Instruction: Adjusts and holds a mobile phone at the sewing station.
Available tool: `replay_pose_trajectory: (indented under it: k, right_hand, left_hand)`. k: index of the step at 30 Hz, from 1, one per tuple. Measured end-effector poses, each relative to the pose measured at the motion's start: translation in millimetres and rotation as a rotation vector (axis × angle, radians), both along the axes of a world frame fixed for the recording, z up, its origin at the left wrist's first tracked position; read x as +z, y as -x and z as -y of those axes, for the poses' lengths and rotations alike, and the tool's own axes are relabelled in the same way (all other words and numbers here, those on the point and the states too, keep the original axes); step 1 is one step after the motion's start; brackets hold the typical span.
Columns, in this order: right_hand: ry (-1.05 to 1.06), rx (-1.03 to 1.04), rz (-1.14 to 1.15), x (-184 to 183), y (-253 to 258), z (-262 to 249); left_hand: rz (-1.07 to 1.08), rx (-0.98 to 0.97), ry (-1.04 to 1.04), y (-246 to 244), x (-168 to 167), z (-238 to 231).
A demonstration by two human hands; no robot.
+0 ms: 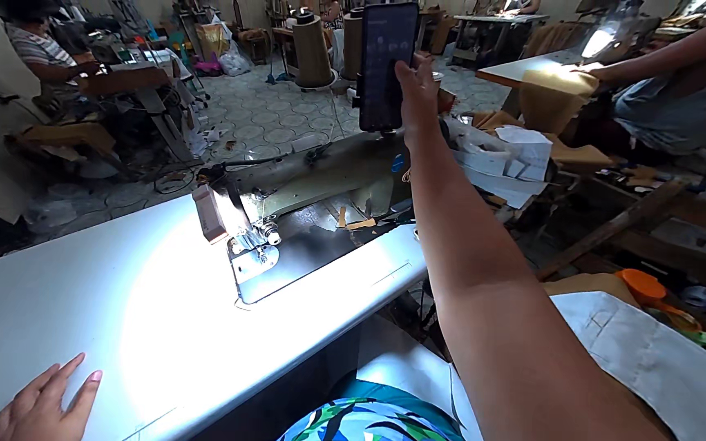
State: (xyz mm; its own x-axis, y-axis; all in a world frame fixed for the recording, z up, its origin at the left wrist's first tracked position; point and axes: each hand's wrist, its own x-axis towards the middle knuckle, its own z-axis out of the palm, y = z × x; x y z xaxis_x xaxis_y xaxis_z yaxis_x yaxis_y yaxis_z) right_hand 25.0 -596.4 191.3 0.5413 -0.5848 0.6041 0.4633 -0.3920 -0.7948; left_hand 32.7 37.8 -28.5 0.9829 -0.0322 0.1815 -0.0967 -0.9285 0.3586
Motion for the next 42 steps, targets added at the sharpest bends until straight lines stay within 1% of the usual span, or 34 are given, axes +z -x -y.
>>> replay_pose_trajectory:
  k: [9,29,32,35,39,42]
  right_hand:
    - [0.008,-0.068,-0.023,7,-5,-2]
    - [0.001,-0.069,-0.053,10,-2,-2]
    - [0.026,-0.102,0.024,1,-3,-1]
    - [0.030,-0.135,0.155,-22,-7,-1]
    - [-0.029,-0.131,0.183,-50,-12,-5]
    - [-0.024,-0.103,0.159,-47,-12,-5]
  left_hand:
    - [-0.002,0.001,0.004,0,-1,-1]
    - [0.010,-0.017,0.014,2,1,1]
    - [0.004,-0.008,0.015,2,1,1]
    - [0.001,-0.006,0.016,2,1,2]
    - [0.006,-0.011,0.009,1,1,1]
    - [-0.006,-0.006,0.013,2,1,0]
